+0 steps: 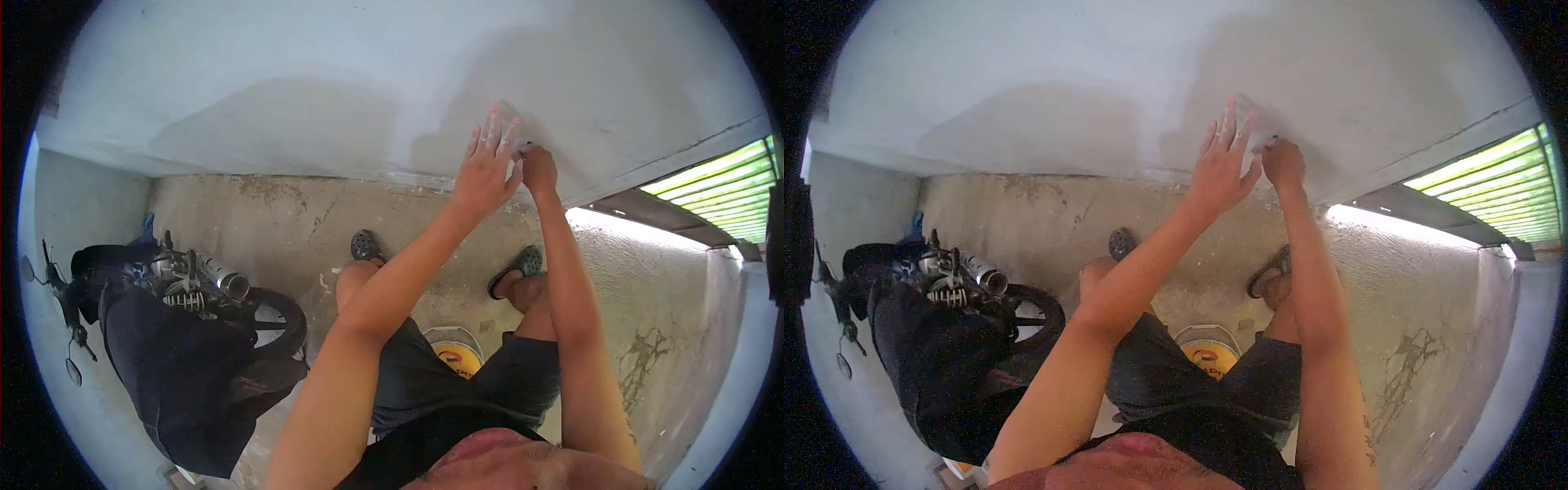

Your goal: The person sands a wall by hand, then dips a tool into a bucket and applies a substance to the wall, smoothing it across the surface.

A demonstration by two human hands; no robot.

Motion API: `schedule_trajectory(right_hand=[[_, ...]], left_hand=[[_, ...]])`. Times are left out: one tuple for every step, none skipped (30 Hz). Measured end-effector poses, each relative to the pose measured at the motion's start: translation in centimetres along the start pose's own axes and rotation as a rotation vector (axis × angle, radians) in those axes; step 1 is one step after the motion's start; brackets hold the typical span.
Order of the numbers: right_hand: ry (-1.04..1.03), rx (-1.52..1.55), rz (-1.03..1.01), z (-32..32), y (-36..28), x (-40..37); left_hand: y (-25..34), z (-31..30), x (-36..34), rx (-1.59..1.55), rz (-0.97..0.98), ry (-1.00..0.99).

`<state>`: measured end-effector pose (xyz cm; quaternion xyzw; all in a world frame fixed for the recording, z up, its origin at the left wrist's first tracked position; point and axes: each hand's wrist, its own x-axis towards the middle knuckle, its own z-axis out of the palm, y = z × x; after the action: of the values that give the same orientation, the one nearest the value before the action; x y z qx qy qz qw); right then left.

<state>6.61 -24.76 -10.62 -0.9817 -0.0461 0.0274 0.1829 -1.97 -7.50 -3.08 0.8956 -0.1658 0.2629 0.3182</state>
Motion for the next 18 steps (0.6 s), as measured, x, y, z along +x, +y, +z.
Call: schedule_trajectory(right_hand=[[0.050, 0.075, -0.057, -0.5, -0.4, -0.3], [0.040, 0.068, -0.056, 0.3, 0.0, -0.3], [0.010, -0.005, -0.006, 1.8, 0.9, 0.3], [-0.012, -0.077, 0.043, 2.4, 1.4, 0.8], [-0.003, -0.073, 0.039, 2.7, 1.9, 1.3], [-0.016, -0.126, 0.013, 2.5, 1.6, 1.6], [-0.035, -0.179, -0.013, 2.8, 1.1, 1.6], [-0.040, -0.176, -0.024, 3.0, 0.8, 1.4], [0.057, 0.026, -0.107, 2.3, 0.1, 0.9], [0.148, 0.225, -0.186, 1.8, -0.4, 0.3], [0.138, 0.221, -0.189, 2.1, -0.2, 0.1], [0.066, 0.048, -0.137, 2.1, -0.3, 0.2], [-0.006, -0.122, -0.085, 2.1, -0.6, 0.2], [-0.006, -0.119, -0.090, 2.0, -0.7, 0.2], [-0.020, -0.047, -0.065, -0.1, -2.8, -0.6], [-0.033, 0.022, -0.041, -1.2, -4.2, -1.0], [-0.038, 0.020, -0.048, -0.4, -4.0, -0.6], [0.041, 0.072, -0.139, 0.9, -3.2, 0.2]], left_hand=[[0.1, 0.0, -0.1, 0.010, -0.002, -0.003], [0.2, -0.1, -0.3, 0.005, -0.013, -0.005], [0.1, -0.2, -0.2, 0.005, -0.013, 0.001], [-0.1, -0.2, 0.1, 0.008, -0.006, 0.010], [0.0, -0.3, 0.3, 0.013, 0.001, 0.016], [0.1, -0.3, 0.3, 0.014, -0.020, 0.009], [0.1, -0.4, 0.2, 0.015, -0.046, 0.000], [-0.2, -0.5, 0.1, 0.024, -0.054, 0.002], [-0.2, -0.6, 0.2, 0.024, -0.032, 0.018], [-0.1, -0.7, 0.1, 0.018, -0.015, 0.035], [0.0, -0.8, -0.2, 0.017, -0.026, 0.035], [-0.1, -0.8, 0.0, 0.019, -0.028, 0.032], [-0.2, -0.9, 0.1, 0.024, -0.029, 0.029], [-0.2, -1.0, 0.0, 0.030, -0.030, 0.030], [-0.1, -1.0, 0.0, 0.031, -0.041, 0.022], [-0.2, -1.1, 0.0, 0.031, -0.053, 0.017], [-0.4, -1.2, 0.0, 0.034, -0.061, 0.021], [-0.5, -1.4, 0.1, 0.029, -0.058, 0.031]])
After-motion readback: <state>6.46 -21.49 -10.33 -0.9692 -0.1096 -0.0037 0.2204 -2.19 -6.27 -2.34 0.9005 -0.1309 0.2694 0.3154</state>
